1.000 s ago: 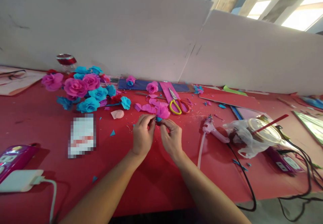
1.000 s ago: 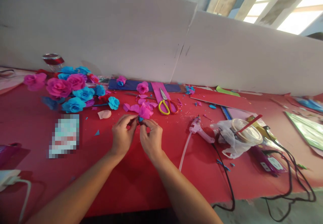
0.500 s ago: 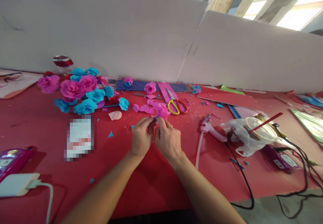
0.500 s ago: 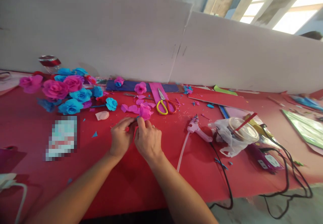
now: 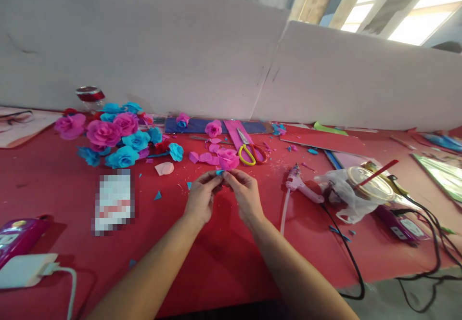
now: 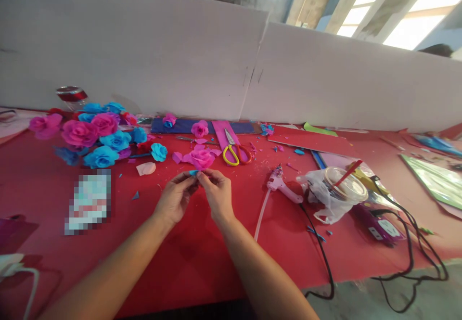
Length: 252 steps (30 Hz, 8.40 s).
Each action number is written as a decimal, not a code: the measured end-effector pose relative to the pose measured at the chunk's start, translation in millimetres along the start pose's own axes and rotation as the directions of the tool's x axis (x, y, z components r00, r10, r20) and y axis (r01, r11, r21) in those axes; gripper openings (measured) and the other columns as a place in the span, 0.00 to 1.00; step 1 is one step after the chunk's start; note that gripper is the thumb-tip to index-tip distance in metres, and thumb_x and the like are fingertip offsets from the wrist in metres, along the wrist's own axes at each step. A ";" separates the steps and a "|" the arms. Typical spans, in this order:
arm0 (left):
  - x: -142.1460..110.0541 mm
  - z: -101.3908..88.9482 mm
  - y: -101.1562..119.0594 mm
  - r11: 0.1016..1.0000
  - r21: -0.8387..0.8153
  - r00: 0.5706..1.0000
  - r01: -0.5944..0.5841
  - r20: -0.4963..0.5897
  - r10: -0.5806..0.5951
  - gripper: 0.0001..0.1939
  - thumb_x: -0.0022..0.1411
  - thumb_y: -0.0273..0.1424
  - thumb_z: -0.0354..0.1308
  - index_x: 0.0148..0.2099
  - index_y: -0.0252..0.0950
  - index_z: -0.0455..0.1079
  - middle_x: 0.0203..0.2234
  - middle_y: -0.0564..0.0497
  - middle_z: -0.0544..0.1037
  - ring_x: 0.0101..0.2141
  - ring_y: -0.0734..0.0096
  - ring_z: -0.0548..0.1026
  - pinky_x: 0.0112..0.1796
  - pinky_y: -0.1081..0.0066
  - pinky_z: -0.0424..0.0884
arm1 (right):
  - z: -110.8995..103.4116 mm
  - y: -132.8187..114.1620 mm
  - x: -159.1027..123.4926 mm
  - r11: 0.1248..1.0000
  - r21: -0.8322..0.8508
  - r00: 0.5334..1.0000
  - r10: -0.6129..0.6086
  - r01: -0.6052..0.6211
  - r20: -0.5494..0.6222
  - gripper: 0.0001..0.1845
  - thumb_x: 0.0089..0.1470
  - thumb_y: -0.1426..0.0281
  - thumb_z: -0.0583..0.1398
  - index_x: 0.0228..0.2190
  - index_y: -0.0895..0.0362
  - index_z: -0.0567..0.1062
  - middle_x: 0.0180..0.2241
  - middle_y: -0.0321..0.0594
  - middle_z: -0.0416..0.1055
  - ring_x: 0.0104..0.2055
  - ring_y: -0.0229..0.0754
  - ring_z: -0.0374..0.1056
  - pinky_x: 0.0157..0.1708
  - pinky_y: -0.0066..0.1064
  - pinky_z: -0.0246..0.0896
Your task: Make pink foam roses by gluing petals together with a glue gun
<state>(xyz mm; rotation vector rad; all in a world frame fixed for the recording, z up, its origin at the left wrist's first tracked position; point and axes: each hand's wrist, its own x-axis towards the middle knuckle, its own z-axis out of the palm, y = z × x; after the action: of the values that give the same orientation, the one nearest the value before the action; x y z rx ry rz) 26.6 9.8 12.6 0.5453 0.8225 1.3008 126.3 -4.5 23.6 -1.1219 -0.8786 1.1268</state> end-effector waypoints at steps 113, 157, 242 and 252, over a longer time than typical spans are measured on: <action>8.3 -8.8 7.6 0.992 0.109 0.996 -0.068 -0.056 0.074 0.10 0.44 0.29 0.68 0.33 0.36 0.76 0.24 0.53 0.78 0.26 0.77 0.73 0.32 0.75 0.68 | -149.1 -31.4 9.5 -0.416 -0.886 0.969 -0.209 -0.207 -0.129 0.17 0.57 0.80 0.45 0.43 0.67 0.69 0.41 0.58 0.69 0.43 0.55 0.69 0.39 0.39 0.59; 13.0 -14.9 -2.6 0.972 0.180 0.987 0.150 -0.078 -0.138 0.16 0.30 0.31 0.73 0.24 0.32 0.74 0.17 0.55 0.71 0.18 0.80 0.66 0.25 0.75 0.64 | -82.0 0.0 -23.0 0.842 -0.529 0.981 -0.003 0.107 0.193 0.20 0.52 0.52 0.55 0.28 0.57 0.66 0.16 0.28 0.54 0.18 0.32 0.48 0.19 0.26 0.45; 0.5 -2.7 7.1 0.927 0.312 0.978 -0.207 0.033 0.207 0.08 0.44 0.32 0.67 0.27 0.35 0.74 0.23 0.53 0.77 0.28 0.74 0.72 0.35 0.72 0.67 | -9.6 7.2 4.4 0.996 -0.034 0.988 -0.072 0.078 0.137 0.08 0.44 0.65 0.63 0.23 0.57 0.75 0.22 0.35 0.71 0.25 0.36 0.64 0.30 0.28 0.59; -0.1 -6.4 11.5 0.831 0.485 0.958 -0.274 0.063 0.280 0.08 0.49 0.35 0.63 0.31 0.36 0.73 0.26 0.51 0.77 0.30 0.70 0.74 0.37 0.69 0.69 | -14.1 6.8 8.1 0.995 -0.069 0.991 -0.064 0.072 0.117 0.08 0.46 0.65 0.63 0.25 0.58 0.77 0.23 0.36 0.74 0.27 0.36 0.67 0.31 0.28 0.61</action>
<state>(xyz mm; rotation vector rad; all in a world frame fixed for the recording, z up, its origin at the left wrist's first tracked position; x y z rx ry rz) 14.5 11.5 17.4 1.0985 1.1238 1.3576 140.0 0.5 13.6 -1.0870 -1.0473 1.1190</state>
